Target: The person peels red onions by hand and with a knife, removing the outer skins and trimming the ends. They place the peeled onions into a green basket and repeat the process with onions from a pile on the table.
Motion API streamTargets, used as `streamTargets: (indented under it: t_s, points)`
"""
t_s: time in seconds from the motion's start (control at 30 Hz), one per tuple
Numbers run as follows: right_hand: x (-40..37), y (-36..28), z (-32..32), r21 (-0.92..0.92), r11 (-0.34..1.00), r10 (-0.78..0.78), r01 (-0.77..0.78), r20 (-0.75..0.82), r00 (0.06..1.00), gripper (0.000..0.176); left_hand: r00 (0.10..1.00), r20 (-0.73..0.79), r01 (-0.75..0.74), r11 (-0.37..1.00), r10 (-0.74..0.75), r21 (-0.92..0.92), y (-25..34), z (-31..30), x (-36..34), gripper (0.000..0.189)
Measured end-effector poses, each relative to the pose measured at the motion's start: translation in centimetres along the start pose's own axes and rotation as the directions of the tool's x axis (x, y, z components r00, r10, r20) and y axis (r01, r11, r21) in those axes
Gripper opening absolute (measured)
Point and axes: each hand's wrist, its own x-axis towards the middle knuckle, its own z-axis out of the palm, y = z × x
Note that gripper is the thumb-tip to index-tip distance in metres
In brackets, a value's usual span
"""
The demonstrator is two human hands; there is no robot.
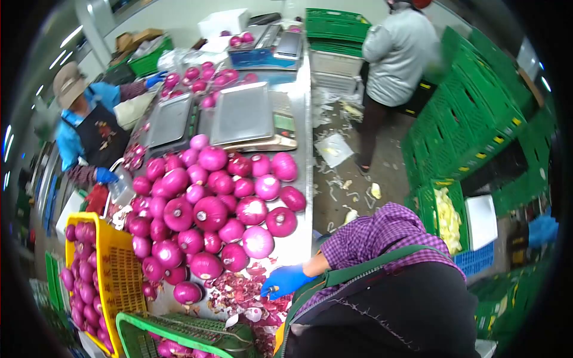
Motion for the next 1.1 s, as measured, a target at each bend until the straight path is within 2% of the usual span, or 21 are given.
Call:
streamTargets:
  t_s: [0.13, 0.27, 0.37, 0.4, 0.57, 0.63, 0.8, 1.03, 1.1]
  points:
    - [-1.6, -1.4, -0.2, 0.0, 0.999, 0.036, -0.036, -0.066, 0.997, 0.041, 0.941, 0.311, -0.003, 0.921, 0.135, -0.39, 8.2, 6.6, -1.5, 0.057]
    - [-1.6, -1.0, 0.6, -0.015, 1.0, 0.021, -0.022, -0.074, 0.997, 0.04, 0.848, 0.475, 0.062, 0.846, 0.235, -0.529, 12.2, 9.1, -2.5, 0.056]
    - [-1.5, -0.7, 0.7, -0.059, 0.998, 0.006, -0.01, -0.076, 0.997, 0.039, 0.823, 0.514, 0.086, 0.84, 0.243, -0.535, 13.5, 9.7, -2.7, 0.056]
    - [-1.6, -0.5, 0.8, -0.01, 1.0, 0.005, -0.006, -0.092, 0.996, 0.038, 0.817, 0.525, 0.093, 0.842, 0.24, -0.531, 13.7, 9.9, -2.6, 0.056]
    - [-1.4, 0.2, 0.9, 0.0, 1.0, -0.007, 0.007, -0.138, 0.99, 0.036, 0.801, 0.559, 0.13, 0.847, 0.217, -0.515, 14.9, 10.2, -2.7, 0.055]
    - [-1.4, 0.1, 0.4, -0.086, 0.996, -0.012, 0.008, -0.041, 0.999, 0.038, 0.797, 0.567, 0.145, 0.847, 0.206, -0.511, 15.5, 10.3, -2.6, 0.055]
    - [-1.5, 0.1, -0.2, -0.063, 0.998, -0.034, 0.031, -0.04, 0.999, 0.036, 0.789, 0.584, 0.167, 0.847, 0.193, -0.505, 16.6, 10.7, -2.8, 0.055]
    - [-1.6, -0.6, -1.3, 0.048, 0.998, -0.048, 0.049, -0.013, 0.999, 0.035, 0.784, 0.595, 0.194, 0.844, 0.173, -0.501, 17.8, 10.4, -3.2, 0.054]
    - [-1.5, -0.4, -1.7, 0.164, 0.986, -0.018, 0.021, -0.019, 1.0, 0.036, 0.783, 0.6, 0.205, 0.842, 0.165, -0.499, 18.2, 10.3, -3.0, 0.054]
